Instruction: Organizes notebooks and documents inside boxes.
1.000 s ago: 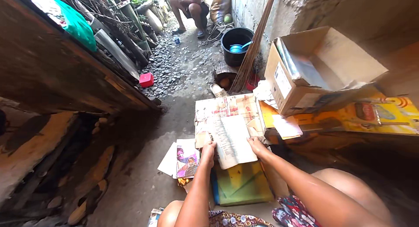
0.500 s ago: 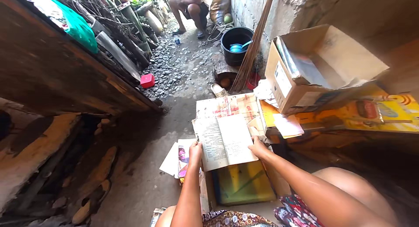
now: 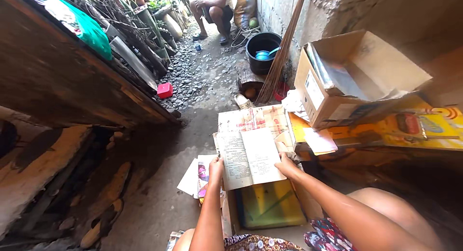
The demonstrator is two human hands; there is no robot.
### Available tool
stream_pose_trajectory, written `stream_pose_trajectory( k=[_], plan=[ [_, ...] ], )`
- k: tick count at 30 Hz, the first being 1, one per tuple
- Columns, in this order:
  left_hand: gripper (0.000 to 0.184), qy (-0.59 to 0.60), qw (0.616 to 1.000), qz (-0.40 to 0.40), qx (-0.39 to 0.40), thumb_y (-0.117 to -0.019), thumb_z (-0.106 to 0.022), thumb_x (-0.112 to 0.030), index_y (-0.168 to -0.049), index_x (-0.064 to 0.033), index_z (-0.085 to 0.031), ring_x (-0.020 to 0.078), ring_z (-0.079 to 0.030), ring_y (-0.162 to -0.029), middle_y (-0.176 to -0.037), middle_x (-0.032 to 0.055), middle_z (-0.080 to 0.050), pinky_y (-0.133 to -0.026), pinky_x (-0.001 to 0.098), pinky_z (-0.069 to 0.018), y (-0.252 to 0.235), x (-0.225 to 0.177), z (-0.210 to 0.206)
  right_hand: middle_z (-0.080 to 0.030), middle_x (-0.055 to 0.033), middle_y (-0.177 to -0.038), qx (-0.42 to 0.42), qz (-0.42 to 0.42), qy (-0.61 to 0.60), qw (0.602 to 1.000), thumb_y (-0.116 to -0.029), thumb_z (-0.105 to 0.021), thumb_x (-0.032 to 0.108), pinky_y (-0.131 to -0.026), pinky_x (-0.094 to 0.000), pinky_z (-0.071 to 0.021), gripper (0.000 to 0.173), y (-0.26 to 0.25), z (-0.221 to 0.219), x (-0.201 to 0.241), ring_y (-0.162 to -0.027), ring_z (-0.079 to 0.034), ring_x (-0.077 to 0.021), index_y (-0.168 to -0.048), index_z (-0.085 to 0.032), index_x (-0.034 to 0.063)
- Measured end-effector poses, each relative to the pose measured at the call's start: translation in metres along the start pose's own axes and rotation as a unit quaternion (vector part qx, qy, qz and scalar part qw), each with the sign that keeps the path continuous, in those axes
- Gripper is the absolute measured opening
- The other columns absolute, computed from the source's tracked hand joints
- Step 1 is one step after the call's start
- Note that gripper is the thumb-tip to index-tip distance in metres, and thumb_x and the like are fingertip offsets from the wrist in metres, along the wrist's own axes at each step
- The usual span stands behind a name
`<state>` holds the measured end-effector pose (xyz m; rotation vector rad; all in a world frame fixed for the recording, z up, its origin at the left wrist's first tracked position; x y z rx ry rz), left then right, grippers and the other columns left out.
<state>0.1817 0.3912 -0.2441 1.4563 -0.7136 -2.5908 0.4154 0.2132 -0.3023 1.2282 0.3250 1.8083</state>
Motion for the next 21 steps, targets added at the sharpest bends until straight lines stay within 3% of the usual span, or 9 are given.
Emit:
stream_pose_trajectory(
  k=[8, 11, 14, 17, 21],
  plan=[
    [0.025, 0.002, 1.0, -0.011, 0.003, -0.1077, -0.051, -0.017, -0.107, 0.0031, -0.066, 0.0257, -0.063, -0.088, -0.097, 0.0183, -0.066, -0.082, 0.0459, -0.0516, -0.006, 0.005, -0.003, -0.06, -0.0264, -0.134, 0.001, 0.005, -0.002, 1.0, -0.0975, -0.062, 0.013, -0.104, -0.0587, -0.0481, 0.06, -0.001, -0.001, -0.003, -0.124, -0.06, -0.0412, -0.151, -0.037, 0.0048],
    [0.025, 0.022, 1.0, -0.008, 0.016, -0.1081, -0.05, -0.016, -0.112, 0.0032, -0.066, 0.0262, -0.064, -0.091, -0.101, 0.0191, -0.067, -0.084, 0.046, -0.0516, -0.004, 0.004, -0.005, -0.06, -0.026, -0.135, 0.0, 0.003, 0.002, 1.0, -0.098, -0.062, 0.015, -0.104, -0.0583, -0.0482, 0.06, -0.002, -0.001, -0.003, -0.124, -0.061, -0.0406, -0.151, -0.037, 0.0055],
    [0.026, 0.059, 0.994, -0.042, 0.083, -0.1081, -0.051, -0.018, -0.118, 0.0022, -0.065, 0.0237, -0.066, -0.092, -0.104, 0.0173, -0.068, -0.084, 0.0441, -0.0548, 0.001, 0.003, -0.014, -0.06, -0.0268, -0.135, -0.002, 0.01, -0.019, 1.0, -0.1029, -0.058, 0.022, -0.105, -0.0584, -0.047, 0.055, -0.003, -0.002, -0.005, -0.125, -0.06, -0.0414, -0.151, -0.037, 0.004],
    [0.025, 0.057, 0.979, -0.114, 0.161, -0.1072, -0.052, -0.018, -0.111, 0.0029, -0.065, 0.0187, -0.064, -0.089, -0.1, 0.0133, -0.067, -0.082, 0.0403, -0.054, 0.008, 0.004, -0.034, -0.06, -0.0282, -0.134, -0.012, 0.016, -0.053, 0.998, -0.1079, -0.05, 0.036, -0.106, -0.0593, -0.0458, 0.054, -0.004, -0.002, -0.006, -0.126, -0.059, -0.0418, -0.148, -0.041, 0.002],
    [0.023, 0.037, 0.97, -0.153, 0.184, -0.1059, -0.054, -0.016, -0.109, 0.0024, -0.067, 0.0155, -0.065, -0.085, -0.094, 0.0106, -0.069, -0.082, 0.0379, -0.0543, 0.015, 0.01, -0.06, -0.06, -0.0292, -0.133, -0.02, 0.017, -0.062, 0.998, -0.1095, -0.044, 0.042, -0.106, -0.0596, -0.0448, 0.056, -0.007, -0.004, -0.007, -0.126, -0.059, -0.0427, -0.147, -0.042, 0.0008]
  ],
)
Point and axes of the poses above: each hand's wrist, its own y-axis away from the middle knuckle, its own z-axis out of the back of the hand, x = y × z, the point moved 4 cm from there along -y, towards the middle knuckle
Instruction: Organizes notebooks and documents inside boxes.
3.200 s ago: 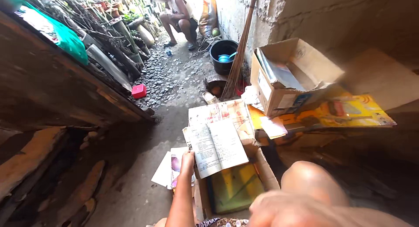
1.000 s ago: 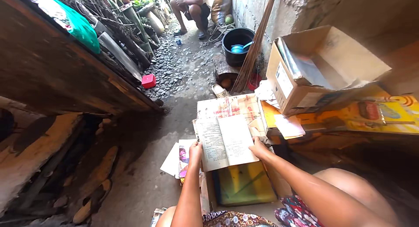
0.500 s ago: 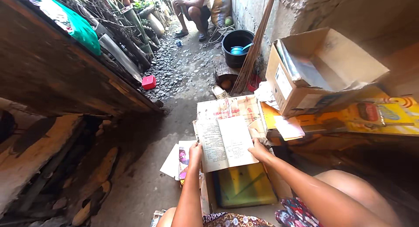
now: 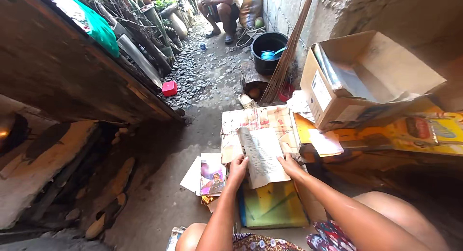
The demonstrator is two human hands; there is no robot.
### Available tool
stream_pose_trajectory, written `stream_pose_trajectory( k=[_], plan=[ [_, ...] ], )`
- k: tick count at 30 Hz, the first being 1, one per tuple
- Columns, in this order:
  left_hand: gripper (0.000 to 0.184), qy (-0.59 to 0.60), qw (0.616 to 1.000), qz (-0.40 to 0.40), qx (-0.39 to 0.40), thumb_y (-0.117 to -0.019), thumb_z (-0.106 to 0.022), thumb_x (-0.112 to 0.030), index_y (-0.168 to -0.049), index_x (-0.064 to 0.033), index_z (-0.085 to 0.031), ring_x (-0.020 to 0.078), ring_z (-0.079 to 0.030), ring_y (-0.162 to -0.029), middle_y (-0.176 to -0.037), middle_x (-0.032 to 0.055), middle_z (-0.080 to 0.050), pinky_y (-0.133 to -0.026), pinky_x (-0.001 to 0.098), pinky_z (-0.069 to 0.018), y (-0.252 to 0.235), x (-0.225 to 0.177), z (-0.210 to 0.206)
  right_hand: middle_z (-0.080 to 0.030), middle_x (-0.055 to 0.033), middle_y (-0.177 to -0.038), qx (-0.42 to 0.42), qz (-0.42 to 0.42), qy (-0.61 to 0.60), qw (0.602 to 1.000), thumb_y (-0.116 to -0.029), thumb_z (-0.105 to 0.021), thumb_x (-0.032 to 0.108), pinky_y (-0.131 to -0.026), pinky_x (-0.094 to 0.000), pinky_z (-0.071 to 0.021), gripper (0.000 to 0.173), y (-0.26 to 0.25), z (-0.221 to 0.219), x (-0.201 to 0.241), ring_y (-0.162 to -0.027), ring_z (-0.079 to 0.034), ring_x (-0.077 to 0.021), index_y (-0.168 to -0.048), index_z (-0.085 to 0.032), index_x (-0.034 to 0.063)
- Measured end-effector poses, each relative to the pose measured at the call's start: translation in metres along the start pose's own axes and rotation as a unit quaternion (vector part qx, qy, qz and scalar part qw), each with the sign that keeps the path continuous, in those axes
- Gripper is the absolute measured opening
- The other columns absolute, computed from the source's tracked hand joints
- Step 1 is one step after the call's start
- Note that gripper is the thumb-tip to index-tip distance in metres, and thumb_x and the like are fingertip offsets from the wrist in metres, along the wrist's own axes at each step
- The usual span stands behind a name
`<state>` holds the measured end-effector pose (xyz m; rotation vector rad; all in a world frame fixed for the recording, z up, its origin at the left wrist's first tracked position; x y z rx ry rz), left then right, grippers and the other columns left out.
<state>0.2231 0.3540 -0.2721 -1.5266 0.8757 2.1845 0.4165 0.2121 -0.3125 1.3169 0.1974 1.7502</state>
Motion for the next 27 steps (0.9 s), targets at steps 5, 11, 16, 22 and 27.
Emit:
stream_pose_trajectory(
  k=[5, 11, 16, 22, 27],
  plan=[
    [0.024, -0.023, 0.999, 0.018, -0.013, -0.1069, -0.052, -0.015, -0.106, 0.0033, -0.067, 0.0183, -0.062, -0.085, -0.093, 0.0124, -0.066, -0.083, 0.0399, -0.0521, -0.005, 0.01, -0.014, -0.06, -0.0289, -0.133, -0.001, -0.001, 0.008, 1.0, -0.1081, -0.051, 0.038, -0.106, -0.0578, -0.0451, 0.056, -0.002, -0.001, -0.001, -0.126, -0.059, -0.0416, -0.148, -0.04, 0.0008],
    [0.026, -0.021, 0.997, 0.061, -0.048, -0.1073, -0.052, -0.019, -0.106, 0.0012, -0.068, 0.022, -0.065, -0.088, -0.096, 0.0143, -0.068, -0.085, 0.0446, -0.0527, -0.014, 0.013, -0.006, -0.06, -0.0286, -0.133, 0.009, 0.01, 0.025, 1.0, -0.0984, -0.067, 0.02, -0.105, -0.0588, -0.0468, 0.062, -0.002, 0.0, -0.004, -0.124, -0.06, -0.0418, -0.15, -0.037, 0.0019],
    [0.04, -0.038, 0.994, 0.031, 0.092, -0.1106, -0.045, -0.028, -0.133, 0.001, -0.062, 0.0236, -0.064, -0.113, -0.125, 0.0182, -0.066, -0.102, 0.0433, -0.0494, -0.005, 0.006, -0.02, -0.06, -0.0281, -0.133, 0.012, 0.01, 0.013, 1.0, -0.1008, -0.062, 0.021, -0.105, -0.0584, -0.0474, 0.058, 0.0, 0.001, -0.004, -0.124, -0.061, -0.0415, -0.15, -0.038, 0.002],
    [0.042, -0.128, 0.985, 0.011, 0.116, -0.1063, -0.054, -0.027, -0.14, -0.0035, -0.059, 0.0335, -0.054, -0.131, -0.144, 0.0241, -0.052, -0.11, 0.0482, -0.0446, -0.002, 0.006, -0.03, -0.059, -0.0274, -0.136, 0.01, -0.005, 0.039, 0.999, -0.1033, -0.048, 0.012, -0.106, -0.0591, -0.0466, 0.052, 0.002, 0.002, -0.002, -0.128, -0.059, -0.0408, -0.153, -0.035, 0.0037],
    [0.041, -0.195, 0.974, 0.111, -0.016, -0.0996, -0.063, -0.022, -0.134, 0.0003, -0.058, 0.0337, -0.061, -0.122, -0.132, 0.0223, -0.061, -0.105, 0.0514, -0.0485, -0.014, 0.025, -0.009, -0.058, -0.0257, -0.139, 0.017, -0.015, 0.074, 0.997, -0.1011, -0.047, 0.004, -0.107, -0.0579, -0.0458, 0.056, 0.001, 0.005, -0.001, -0.13, -0.057, -0.0397, -0.156, -0.034, 0.0072]
  ],
)
Point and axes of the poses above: each hand's wrist, its own y-axis away from the middle knuckle, its own z-axis out of the back of the hand, x = y × z, the point moved 4 cm from there along -y, towards the middle knuckle
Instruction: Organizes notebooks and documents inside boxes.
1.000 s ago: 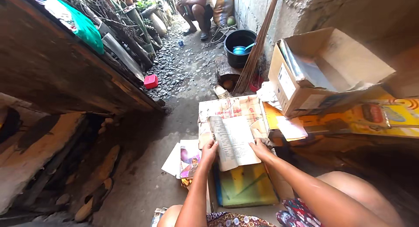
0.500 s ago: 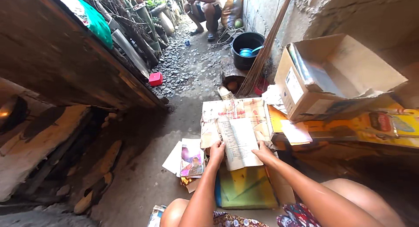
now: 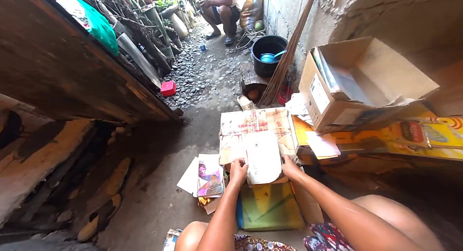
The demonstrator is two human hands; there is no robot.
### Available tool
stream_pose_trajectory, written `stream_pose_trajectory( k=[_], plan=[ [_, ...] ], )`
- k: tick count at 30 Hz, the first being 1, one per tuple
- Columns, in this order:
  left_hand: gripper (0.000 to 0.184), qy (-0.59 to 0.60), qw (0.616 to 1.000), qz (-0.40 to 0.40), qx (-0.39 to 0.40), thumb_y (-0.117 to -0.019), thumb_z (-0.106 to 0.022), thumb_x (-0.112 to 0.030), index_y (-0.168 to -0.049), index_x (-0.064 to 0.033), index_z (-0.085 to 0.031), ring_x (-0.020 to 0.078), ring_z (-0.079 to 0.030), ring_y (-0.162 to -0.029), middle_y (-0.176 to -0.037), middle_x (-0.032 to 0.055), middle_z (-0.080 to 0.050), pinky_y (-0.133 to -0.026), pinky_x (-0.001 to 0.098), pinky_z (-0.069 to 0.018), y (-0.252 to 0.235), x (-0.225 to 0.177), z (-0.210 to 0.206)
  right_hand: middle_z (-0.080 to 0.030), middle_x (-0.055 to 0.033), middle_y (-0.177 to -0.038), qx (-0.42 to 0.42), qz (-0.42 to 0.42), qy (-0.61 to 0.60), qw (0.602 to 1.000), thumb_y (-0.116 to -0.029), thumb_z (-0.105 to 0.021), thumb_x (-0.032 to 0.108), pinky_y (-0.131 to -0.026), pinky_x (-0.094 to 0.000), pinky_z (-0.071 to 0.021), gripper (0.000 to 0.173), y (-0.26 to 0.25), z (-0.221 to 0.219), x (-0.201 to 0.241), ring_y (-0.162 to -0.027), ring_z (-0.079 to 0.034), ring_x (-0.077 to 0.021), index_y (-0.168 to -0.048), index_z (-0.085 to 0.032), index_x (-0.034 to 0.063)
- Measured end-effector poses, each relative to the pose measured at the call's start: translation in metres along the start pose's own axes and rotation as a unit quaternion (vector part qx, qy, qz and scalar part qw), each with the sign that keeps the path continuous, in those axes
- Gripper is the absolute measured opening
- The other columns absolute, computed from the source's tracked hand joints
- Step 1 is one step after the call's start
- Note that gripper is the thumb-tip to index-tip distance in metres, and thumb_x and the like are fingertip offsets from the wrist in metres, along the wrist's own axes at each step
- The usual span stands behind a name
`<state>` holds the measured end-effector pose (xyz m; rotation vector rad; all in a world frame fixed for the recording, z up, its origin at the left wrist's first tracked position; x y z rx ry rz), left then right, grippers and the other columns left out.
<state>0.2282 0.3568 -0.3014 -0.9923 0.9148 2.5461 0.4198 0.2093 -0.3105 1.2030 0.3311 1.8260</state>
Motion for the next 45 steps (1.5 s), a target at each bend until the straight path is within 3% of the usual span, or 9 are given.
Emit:
stream_pose_trajectory(
  k=[6, 10, 17, 26, 29, 32, 37, 42, 45],
  plan=[
    [0.058, 0.007, 0.99, 0.087, 0.106, -0.1006, -0.062, -0.027, -0.148, 0.0003, -0.043, 0.0369, -0.061, -0.124, -0.136, 0.0262, -0.059, -0.104, 0.0532, -0.0487, 0.005, 0.016, -0.011, -0.058, -0.0241, -0.141, -0.002, 0.017, 0.02, 1.0, -0.1004, -0.047, 0.001, -0.11, -0.0563, -0.0446, 0.054, -0.003, 0.003, -0.001, -0.133, -0.056, -0.0378, -0.153, -0.039, 0.0054],
    [0.051, 0.005, 0.985, 0.083, 0.152, -0.0982, -0.063, -0.019, -0.143, 0.0007, -0.048, 0.0346, -0.061, -0.118, -0.13, 0.0247, -0.061, -0.101, 0.0523, -0.0489, 0.014, 0.012, -0.021, -0.058, -0.0237, -0.14, -0.006, 0.03, 0.021, 0.999, -0.0998, -0.047, 0.0, -0.11, -0.0556, -0.0445, 0.053, -0.003, 0.003, -0.002, -0.133, -0.056, -0.0369, -0.152, -0.041, 0.0044],
    [0.048, -0.011, 0.986, 0.078, 0.149, -0.0942, -0.065, -0.011, -0.139, 0.0001, -0.051, 0.0347, -0.063, -0.115, -0.126, 0.0243, -0.063, -0.098, 0.0529, -0.0505, 0.01, 0.017, -0.026, -0.058, -0.0246, -0.14, 0.004, 0.033, 0.034, 0.999, -0.0983, -0.053, 0.0, -0.11, -0.0563, -0.0447, 0.058, -0.001, 0.003, -0.003, -0.132, -0.056, -0.0379, -0.154, -0.038, 0.0058],
    [0.044, 0.198, 0.97, 0.08, 0.116, -0.092, -0.064, -0.004, -0.134, -0.0014, -0.051, 0.0263, -0.065, -0.091, -0.11, 0.0186, -0.064, -0.078, 0.0432, -0.0558, 0.016, 0.01, -0.016, -0.061, -0.0243, -0.135, -0.003, 0.037, -0.01, 0.999, -0.0997, -0.049, -0.001, -0.105, -0.0581, -0.0473, 0.052, 0.002, 0.008, 0.004, -0.128, -0.059, -0.0381, -0.15, -0.043, 0.0065],
    [0.04, 0.243, 0.967, 0.04, 0.068, -0.0904, -0.063, 0.001, -0.13, -0.0001, -0.056, 0.0248, -0.064, -0.09, -0.11, 0.0179, -0.064, -0.077, 0.0426, -0.0555, 0.023, -0.005, 0.008, -0.061, -0.0248, -0.134, 0.023, 0.032, -0.052, 0.998, -0.1004, -0.046, -0.001, -0.097, -0.0588, -0.0518, 0.048, 0.011, 0.007, 0.012, -0.119, -0.063, -0.0389, -0.148, -0.047, 0.006],
    [0.037, 0.264, 0.964, 0.003, 0.013, -0.0912, -0.062, 0.001, -0.127, 0.002, -0.056, 0.0217, -0.062, -0.085, -0.104, 0.0161, -0.064, -0.074, 0.0397, -0.0539, 0.034, -0.017, 0.044, -0.062, -0.0245, -0.134, 0.063, 0.041, -0.061, 0.995, -0.104, -0.044, 0.002, -0.092, -0.0539, -0.0541, 0.05, 0.015, -0.001, 0.022, -0.11, -0.067, -0.0387, -0.153, -0.039, 0.0064],
    [0.044, 0.258, 0.961, -0.001, -0.101, -0.0921, -0.061, 0.003, -0.135, 0.0031, -0.054, 0.0205, -0.064, -0.078, -0.102, 0.0181, -0.066, -0.071, 0.0371, -0.0556, 0.051, -0.011, 0.124, -0.061, -0.0241, -0.137, 0.089, 0.129, 0.139, 0.978, -0.1032, -0.046, 0.006, -0.105, -0.0598, -0.0467, 0.051, 0.026, -0.006, 0.033, -0.125, -0.061, -0.0404, -0.154, -0.042, 0.0096],
    [0.038, 0.182, 0.966, 0.056, -0.173, -0.0963, -0.061, 0.0, -0.134, 0.0002, -0.056, 0.0217, -0.064, -0.083, -0.106, 0.019, -0.066, -0.075, 0.0377, -0.0553, 0.062, 0.017, 0.214, -0.062, -0.0247, -0.137, 0.156, 0.138, 0.332, 0.92, -0.1048, -0.05, 0.019, -0.107, -0.0641, -0.0444, 0.051, 0.041, -0.016, 0.03, -0.129, -0.058, -0.0439, -0.155, -0.043, 0.0123],
    [0.04, 0.139, 0.966, 0.101, -0.194, -0.0945, -0.063, -0.002, -0.134, -0.0021, -0.057, 0.0235, -0.065, -0.086, -0.108, 0.0191, -0.066, -0.077, 0.0399, -0.0559, 0.058, 0.052, 0.24, -0.061, -0.0245, -0.138, 0.206, 0.141, 0.39, 0.887, -0.1064, -0.052, 0.028, -0.108, -0.0649, -0.0428, 0.05, 0.038, -0.026, 0.016, -0.131, -0.057, -0.0433, -0.154, -0.045, 0.012]
  ],
)
Point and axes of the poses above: each hand's wrist, its own y-axis away from the middle knuckle, its own z-axis out of the back of the hand, x = y × z, the point moved 4 cm from there along -y, towards the middle knuckle
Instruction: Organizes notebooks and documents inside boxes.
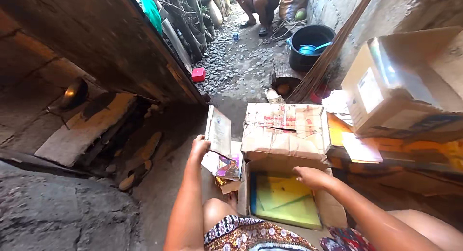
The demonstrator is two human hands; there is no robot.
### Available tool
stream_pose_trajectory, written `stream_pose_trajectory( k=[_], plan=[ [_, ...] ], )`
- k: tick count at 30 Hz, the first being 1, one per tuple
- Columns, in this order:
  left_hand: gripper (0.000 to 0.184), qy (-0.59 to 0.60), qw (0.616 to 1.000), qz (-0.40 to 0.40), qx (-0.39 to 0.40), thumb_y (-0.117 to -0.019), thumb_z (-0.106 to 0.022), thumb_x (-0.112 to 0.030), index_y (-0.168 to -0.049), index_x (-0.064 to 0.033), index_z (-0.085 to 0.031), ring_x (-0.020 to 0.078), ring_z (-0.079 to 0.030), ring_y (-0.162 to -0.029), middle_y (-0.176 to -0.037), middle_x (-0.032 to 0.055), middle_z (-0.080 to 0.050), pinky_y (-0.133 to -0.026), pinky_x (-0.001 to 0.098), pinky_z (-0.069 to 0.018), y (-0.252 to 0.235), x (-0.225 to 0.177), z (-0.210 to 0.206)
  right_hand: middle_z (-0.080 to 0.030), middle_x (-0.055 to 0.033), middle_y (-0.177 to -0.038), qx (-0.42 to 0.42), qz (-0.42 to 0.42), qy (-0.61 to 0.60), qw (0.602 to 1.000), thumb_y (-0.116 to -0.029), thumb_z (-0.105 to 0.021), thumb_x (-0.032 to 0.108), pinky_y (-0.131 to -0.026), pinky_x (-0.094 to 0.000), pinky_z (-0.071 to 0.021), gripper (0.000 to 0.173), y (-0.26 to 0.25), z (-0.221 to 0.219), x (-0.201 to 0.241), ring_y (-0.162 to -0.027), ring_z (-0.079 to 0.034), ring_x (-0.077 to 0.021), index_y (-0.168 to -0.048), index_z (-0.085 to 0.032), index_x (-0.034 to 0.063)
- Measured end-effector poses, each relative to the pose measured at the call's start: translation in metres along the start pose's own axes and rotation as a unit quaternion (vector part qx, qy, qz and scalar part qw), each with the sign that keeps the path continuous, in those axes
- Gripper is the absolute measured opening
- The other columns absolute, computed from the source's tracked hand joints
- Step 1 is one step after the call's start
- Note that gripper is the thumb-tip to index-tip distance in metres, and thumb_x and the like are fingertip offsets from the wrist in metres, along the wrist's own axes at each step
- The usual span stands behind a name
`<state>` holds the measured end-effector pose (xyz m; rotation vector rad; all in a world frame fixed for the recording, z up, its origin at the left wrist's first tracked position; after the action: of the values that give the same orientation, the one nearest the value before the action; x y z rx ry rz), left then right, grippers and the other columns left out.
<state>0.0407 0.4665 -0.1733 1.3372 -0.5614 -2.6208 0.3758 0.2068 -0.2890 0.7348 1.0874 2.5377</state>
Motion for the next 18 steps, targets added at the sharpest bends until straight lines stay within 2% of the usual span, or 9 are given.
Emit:
stream_pose_trajectory(
  k=[1, 5, 7, 9, 11, 12, 14, 16, 18],
  plan=[
    [0.041, -0.007, 1.0, 0.015, -0.003, -0.0944, -0.064, -0.002, -0.135, -0.0028, -0.056, 0.0233, -0.064, -0.086, -0.108, 0.0187, -0.065, -0.077, 0.0396, -0.0554, -0.005, 0.012, 0.006, -0.06, -0.0241, -0.139, 0.012, 0.004, 0.008, 1.0, -0.1063, -0.053, 0.029, -0.108, -0.0649, -0.0423, 0.05, -0.002, -0.004, -0.001, -0.132, -0.056, -0.0428, -0.153, -0.046, 0.0122],
    [0.044, 0.031, 0.997, 0.069, -0.006, -0.0955, -0.063, -0.005, -0.138, -0.0041, -0.053, 0.0177, -0.057, -0.071, -0.096, 0.0137, -0.062, -0.064, 0.0334, -0.0505, -0.021, 0.073, 0.004, -0.061, -0.023, -0.139, 0.019, -0.001, 0.02, 1.0, -0.1061, -0.053, 0.032, -0.108, -0.0645, -0.0427, 0.05, -0.002, -0.01, -0.006, -0.132, -0.056, -0.0421, -0.152, -0.047, 0.0119],
    [0.044, 0.089, 0.991, 0.098, 0.003, -0.0989, -0.059, -0.006, -0.142, -0.0044, -0.051, 0.0229, -0.061, -0.082, -0.106, 0.018, -0.062, -0.072, 0.0386, -0.054, -0.03, 0.107, -0.009, -0.061, -0.0222, -0.139, 0.007, -0.007, 0.022, 1.0, -0.1055, -0.054, 0.032, -0.108, -0.0645, -0.0429, 0.05, 0.002, -0.01, -0.007, -0.132, -0.057, -0.0416, -0.151, -0.048, 0.0121],
    [0.045, 0.114, 0.987, 0.114, 0.011, -0.1029, -0.056, -0.01, -0.147, -0.0062, -0.047, 0.0311, -0.064, -0.099, -0.121, 0.0232, -0.062, -0.083, 0.047, -0.0553, -0.04, 0.142, -0.025, -0.06, -0.021, -0.141, -0.009, -0.006, 0.021, 1.0, -0.1056, -0.055, 0.031, -0.109, -0.0634, -0.0427, 0.049, 0.007, -0.008, -0.01, -0.132, -0.056, -0.0408, -0.151, -0.049, 0.0119],
    [0.054, 0.06, 0.991, 0.12, 0.02, -0.1037, -0.057, -0.014, -0.155, -0.0075, -0.04, 0.0398, -0.061, -0.118, -0.137, 0.0275, -0.057, -0.094, 0.0568, -0.0527, -0.047, 0.174, -0.035, -0.058, -0.0206, -0.143, -0.022, -0.011, 0.023, 0.999, -0.1061, -0.055, 0.031, -0.109, -0.0629, -0.0425, 0.05, 0.023, -0.001, -0.011, -0.133, -0.055, -0.0409, -0.151, -0.048, 0.0119],
    [0.06, 0.013, 0.993, 0.118, 0.025, -0.1027, -0.059, -0.014, -0.157, -0.0051, -0.035, 0.0424, -0.057, -0.126, -0.143, 0.0291, -0.052, -0.099, 0.0593, -0.0494, -0.048, 0.184, -0.035, -0.058, -0.0205, -0.143, -0.035, -0.021, 0.024, 0.999, -0.1058, -0.056, 0.031, -0.109, -0.064, -0.0427, 0.05, 0.037, 0.005, -0.012, -0.133, -0.055, -0.0414, -0.151, -0.048, 0.0127],
    [0.066, -0.05, 0.993, 0.107, 0.031, -0.1016, -0.063, -0.018, -0.157, -0.0004, -0.032, 0.0432, -0.051, -0.134, -0.149, 0.0304, -0.047, -0.109, 0.0584, -0.0429, -0.041, 0.189, -0.026, -0.056, -0.0217, -0.145, -0.079, -0.043, 0.021, 0.996, -0.1049, -0.058, 0.033, -0.106, -0.0668, -0.0432, 0.052, 0.074, 0.023, -0.016, -0.132, -0.056, -0.0442, -0.152, -0.048, 0.0133],
    [0.063, -0.059, 0.99, 0.107, 0.065, -0.1047, -0.06, -0.027, -0.157, -0.0032, -0.034, 0.0426, -0.053, -0.132, -0.149, 0.0288, -0.048, -0.106, 0.0582, -0.0444, -0.026, 0.195, -0.017, -0.056, -0.0218, -0.145, -0.159, -0.047, 0.007, 0.986, -0.1036, -0.06, 0.033, -0.103, -0.069, -0.0444, 0.053, 0.116, 0.04, -0.03, -0.129, -0.057, -0.0457, -0.152, -0.049, 0.014],
    [0.052, -0.063, 0.984, 0.112, 0.122, -0.1086, -0.051, -0.034, -0.153, -0.0075, -0.044, 0.0401, -0.06, -0.121, -0.142, 0.0251, -0.055, -0.098, 0.057, -0.0486, -0.003, 0.206, -0.011, -0.055, -0.0226, -0.146, -0.248, -0.029, -0.017, 0.968, -0.1037, -0.06, 0.03, -0.103, -0.0706, -0.0437, 0.053, 0.163, 0.048, -0.052, -0.13, -0.056, -0.0464, -0.152, -0.048, 0.0127]
  ],
)
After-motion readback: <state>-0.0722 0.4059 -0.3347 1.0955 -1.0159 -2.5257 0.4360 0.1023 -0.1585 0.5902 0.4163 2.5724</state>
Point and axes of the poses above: each hand's wrist, its own y-axis away from the middle knuckle, its own z-axis out of the back of the hand, x = y × z, the point moved 4 cm from there along -y, towards the middle knuckle
